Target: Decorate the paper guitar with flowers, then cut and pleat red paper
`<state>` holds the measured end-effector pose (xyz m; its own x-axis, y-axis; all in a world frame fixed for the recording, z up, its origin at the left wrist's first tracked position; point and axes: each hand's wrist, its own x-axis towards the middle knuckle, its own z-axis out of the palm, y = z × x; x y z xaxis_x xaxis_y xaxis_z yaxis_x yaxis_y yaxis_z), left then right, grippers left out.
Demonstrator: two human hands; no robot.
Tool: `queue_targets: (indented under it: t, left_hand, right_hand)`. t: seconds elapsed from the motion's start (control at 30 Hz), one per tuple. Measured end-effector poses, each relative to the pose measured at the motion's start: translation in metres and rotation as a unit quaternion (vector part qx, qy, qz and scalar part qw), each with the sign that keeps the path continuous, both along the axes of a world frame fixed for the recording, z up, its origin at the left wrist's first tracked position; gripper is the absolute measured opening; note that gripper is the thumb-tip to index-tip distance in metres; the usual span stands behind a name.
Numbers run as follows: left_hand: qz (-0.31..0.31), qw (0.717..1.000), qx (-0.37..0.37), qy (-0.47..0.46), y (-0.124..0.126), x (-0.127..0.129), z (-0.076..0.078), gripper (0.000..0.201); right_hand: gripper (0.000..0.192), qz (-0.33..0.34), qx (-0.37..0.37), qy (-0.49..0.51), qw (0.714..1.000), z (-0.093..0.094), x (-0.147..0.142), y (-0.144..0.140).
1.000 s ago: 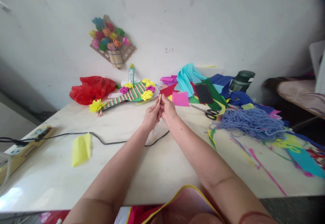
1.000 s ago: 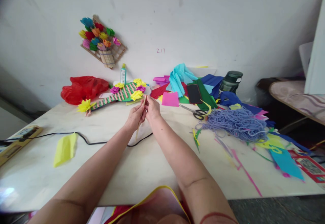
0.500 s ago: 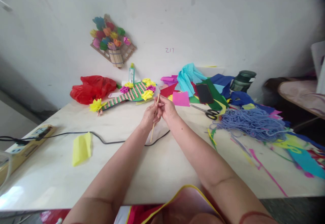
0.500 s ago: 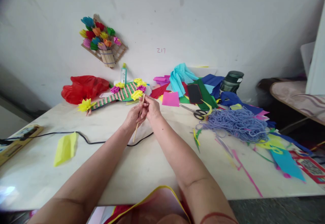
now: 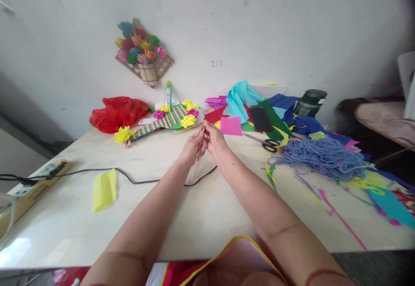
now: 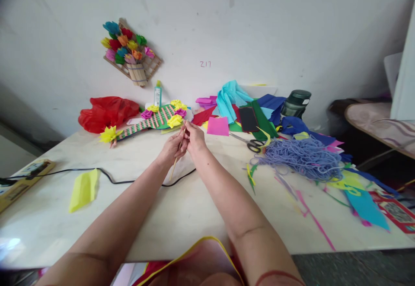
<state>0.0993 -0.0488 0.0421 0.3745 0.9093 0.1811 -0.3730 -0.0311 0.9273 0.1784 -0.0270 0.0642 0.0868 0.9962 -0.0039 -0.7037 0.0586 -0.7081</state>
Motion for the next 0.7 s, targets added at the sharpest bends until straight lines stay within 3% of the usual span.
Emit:
queue_targets:
  t: [0.17,0.27,0.4,0.6,0.7]
  left_hand:
    - [0.046,0.993,0.027,0.103,0.002,-0.003,0.005,0.036]
    - [0.101,0.972,0.073,0.201,0.008,-0.013,0.008,0.036]
    - [0.202,0.91,0.178,0.315,0.015,-0.025,0.007,0.026]
    - [0.33,0.781,0.3,0.437,0.023,-0.036,-0.005,0.021]
    - [0.362,0.762,0.292,0.45,0.029,-0.042,-0.011,0.024]
  right_hand:
    - [0.015,-0.048,0.007,-0.018,0.999,-0.001,0.002,0.003]
    - [0.011,-0.081,0.025,-0.056,0.995,0.002,0.008,0.004]
    - [0.015,-0.146,0.015,-0.107,0.983,0.004,0.023,0.01]
    - [0.02,-0.186,-0.035,-0.134,0.973,0.001,0.04,0.02]
    - [0.017,-0.225,-0.036,-0.17,0.959,-0.002,0.048,0.025]
